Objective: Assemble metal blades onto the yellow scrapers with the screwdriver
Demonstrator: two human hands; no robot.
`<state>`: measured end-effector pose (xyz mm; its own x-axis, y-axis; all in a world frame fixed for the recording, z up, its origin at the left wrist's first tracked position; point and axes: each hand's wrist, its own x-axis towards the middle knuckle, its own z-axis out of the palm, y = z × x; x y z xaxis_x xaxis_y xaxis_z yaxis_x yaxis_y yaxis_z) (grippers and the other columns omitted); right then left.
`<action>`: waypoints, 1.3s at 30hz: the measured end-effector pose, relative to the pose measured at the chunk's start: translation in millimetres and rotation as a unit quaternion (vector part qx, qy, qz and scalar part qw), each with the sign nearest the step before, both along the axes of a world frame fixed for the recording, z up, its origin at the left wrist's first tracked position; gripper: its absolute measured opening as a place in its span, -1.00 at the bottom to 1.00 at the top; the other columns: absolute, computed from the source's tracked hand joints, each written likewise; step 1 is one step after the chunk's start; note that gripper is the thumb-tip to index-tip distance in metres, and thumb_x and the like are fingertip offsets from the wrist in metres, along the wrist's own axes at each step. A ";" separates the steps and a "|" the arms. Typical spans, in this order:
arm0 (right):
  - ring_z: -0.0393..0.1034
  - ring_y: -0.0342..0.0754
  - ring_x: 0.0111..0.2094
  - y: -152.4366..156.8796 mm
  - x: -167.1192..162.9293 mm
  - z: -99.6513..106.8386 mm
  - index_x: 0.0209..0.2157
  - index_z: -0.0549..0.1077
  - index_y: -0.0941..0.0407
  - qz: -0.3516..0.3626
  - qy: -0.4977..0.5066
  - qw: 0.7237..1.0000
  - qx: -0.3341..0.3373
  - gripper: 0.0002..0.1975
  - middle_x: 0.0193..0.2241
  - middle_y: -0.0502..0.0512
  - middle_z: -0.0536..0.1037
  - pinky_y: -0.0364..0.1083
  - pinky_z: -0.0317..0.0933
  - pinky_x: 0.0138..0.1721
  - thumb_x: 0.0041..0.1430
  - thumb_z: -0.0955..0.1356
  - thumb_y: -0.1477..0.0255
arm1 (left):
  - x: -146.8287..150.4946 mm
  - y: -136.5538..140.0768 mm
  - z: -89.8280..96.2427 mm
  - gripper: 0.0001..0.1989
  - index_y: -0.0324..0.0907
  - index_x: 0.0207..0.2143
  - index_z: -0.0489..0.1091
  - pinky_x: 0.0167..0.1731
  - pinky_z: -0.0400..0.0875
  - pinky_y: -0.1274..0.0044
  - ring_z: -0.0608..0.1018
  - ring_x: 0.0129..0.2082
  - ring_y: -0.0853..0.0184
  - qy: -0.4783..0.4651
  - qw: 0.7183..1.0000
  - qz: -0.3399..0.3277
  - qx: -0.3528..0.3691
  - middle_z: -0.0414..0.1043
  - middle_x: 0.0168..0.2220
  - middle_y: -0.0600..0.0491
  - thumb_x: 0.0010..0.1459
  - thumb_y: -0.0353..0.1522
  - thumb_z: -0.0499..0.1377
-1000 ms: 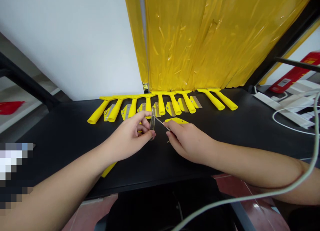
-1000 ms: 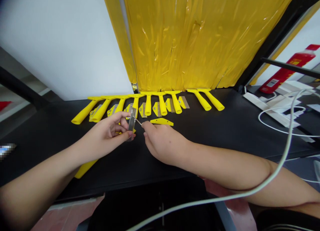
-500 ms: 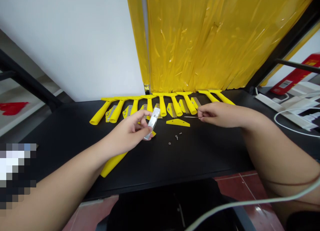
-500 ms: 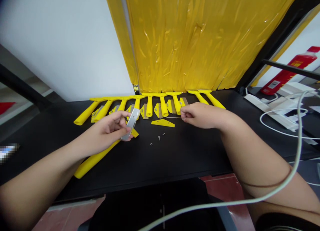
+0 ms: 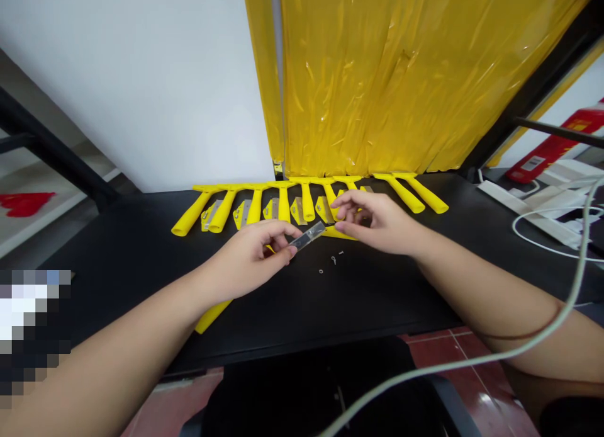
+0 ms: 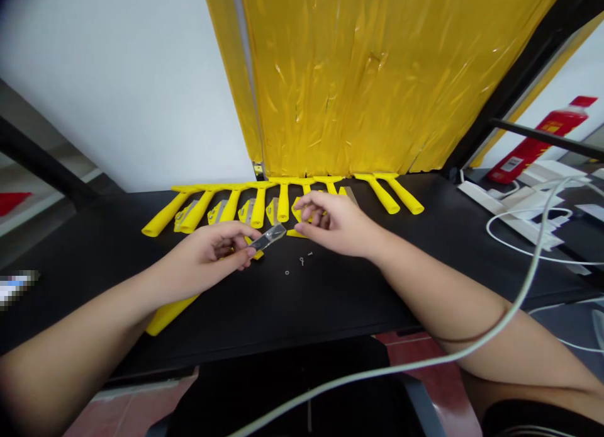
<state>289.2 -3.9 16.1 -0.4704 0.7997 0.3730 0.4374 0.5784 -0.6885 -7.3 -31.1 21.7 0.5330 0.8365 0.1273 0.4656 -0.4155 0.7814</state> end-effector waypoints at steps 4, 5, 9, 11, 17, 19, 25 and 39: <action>0.53 -0.06 -0.23 -13.7 -32.3 -12.5 -0.04 0.49 0.14 0.090 0.092 0.989 -0.067 -0.72 -0.20 0.13 0.61 -0.04 0.44 -0.19 0.27 0.48 0.34 | 1.6 -1.4 2.4 -0.81 -0.07 -0.07 0.59 -0.39 0.50 0.50 0.58 -0.39 0.33 0.027 0.998 -0.027 0.052 0.55 -0.35 0.05 0.32 -0.30 0.22; 0.52 -0.08 -0.27 -15.4 -36.2 -14.6 -0.10 0.49 0.14 0.096 0.100 0.987 -0.079 -0.76 -0.25 0.09 0.60 -0.05 0.43 -0.21 0.27 0.48 0.35 | 2.1 -2.0 3.3 -0.80 -0.07 -0.07 0.59 -0.38 0.49 0.51 0.58 -0.39 0.33 0.031 0.997 -0.033 0.063 0.55 -0.35 0.06 0.32 -0.30 0.21; 0.44 -0.14 -0.40 -16.9 -41.2 -18.9 -0.25 0.46 0.13 0.095 0.145 0.975 -0.137 -0.83 -0.41 0.00 0.53 -0.11 0.38 -0.34 0.28 0.46 0.34 | 3.9 -4.6 6.7 -0.79 -0.07 -0.04 0.58 -0.38 0.43 0.52 0.55 -0.41 0.36 0.039 0.994 -0.048 0.089 0.53 -0.37 0.08 0.34 -0.31 0.21; 0.46 -0.13 -0.41 -15.2 -40.0 -19.5 -0.26 0.45 0.13 0.100 0.163 0.968 -0.165 -0.83 -0.41 0.00 0.54 -0.11 0.39 -0.35 0.26 0.46 0.35 | 3.4 -5.4 8.4 -0.77 -0.06 0.00 0.57 -0.37 0.42 0.51 0.55 -0.39 0.35 0.049 0.993 -0.054 0.098 0.53 -0.36 0.08 0.35 -0.28 0.21; 0.54 -0.14 -0.38 -2.1 -30.5 -19.0 -0.33 0.38 0.10 0.054 0.272 0.941 -0.193 -0.74 -0.34 0.02 0.62 -0.08 0.49 -0.25 0.09 0.53 0.43 | -10.4 0.9 13.2 -0.55 -0.10 0.14 0.47 -0.18 0.48 0.37 0.58 -0.15 0.19 0.159 0.973 0.014 0.167 0.53 -0.09 -0.04 0.28 -0.11 0.25; 0.53 -0.14 -0.41 2.3 -26.9 -18.0 -0.33 0.39 0.10 0.032 0.313 0.927 -0.203 -0.72 -0.40 -0.02 0.60 -0.11 0.48 -0.29 0.06 0.56 0.42 | -17.1 5.4 13.3 -0.55 -0.13 0.11 0.47 -0.15 0.48 0.32 0.58 -0.14 0.16 0.229 0.957 0.053 0.170 0.52 -0.06 -0.07 0.27 -0.10 0.23; 0.60 -0.08 -0.37 4.7 -22.5 -12.3 -0.32 0.44 0.11 0.019 0.363 0.892 -0.269 -0.66 -0.40 -0.04 0.56 -0.07 0.53 -0.24 0.05 0.61 0.30 | -28.4 10.9 11.3 -0.56 -0.12 -0.02 0.42 -0.18 0.44 0.30 0.59 -0.17 0.09 0.344 0.925 0.097 0.131 0.53 -0.10 -0.08 0.22 -0.03 0.21; 0.38 -0.21 -0.45 3.9 -19.1 -16.9 -0.31 0.37 0.10 0.073 0.228 0.941 -0.238 -0.69 -0.44 -0.09 0.51 -0.18 0.29 -0.39 0.17 0.56 0.32 | -18.9 -1.3 22.9 -0.64 -0.05 0.10 0.40 -0.29 0.41 0.48 0.57 -0.30 0.30 0.287 0.953 -0.081 0.048 0.55 -0.23 0.10 0.26 -0.30 0.21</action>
<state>270.0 0.0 -0.8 -0.4660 0.8666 0.1785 -0.0273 0.1875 -0.9819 -26.3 -32.4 44.6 0.6587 0.7367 -0.1531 0.7292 -0.5748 0.3714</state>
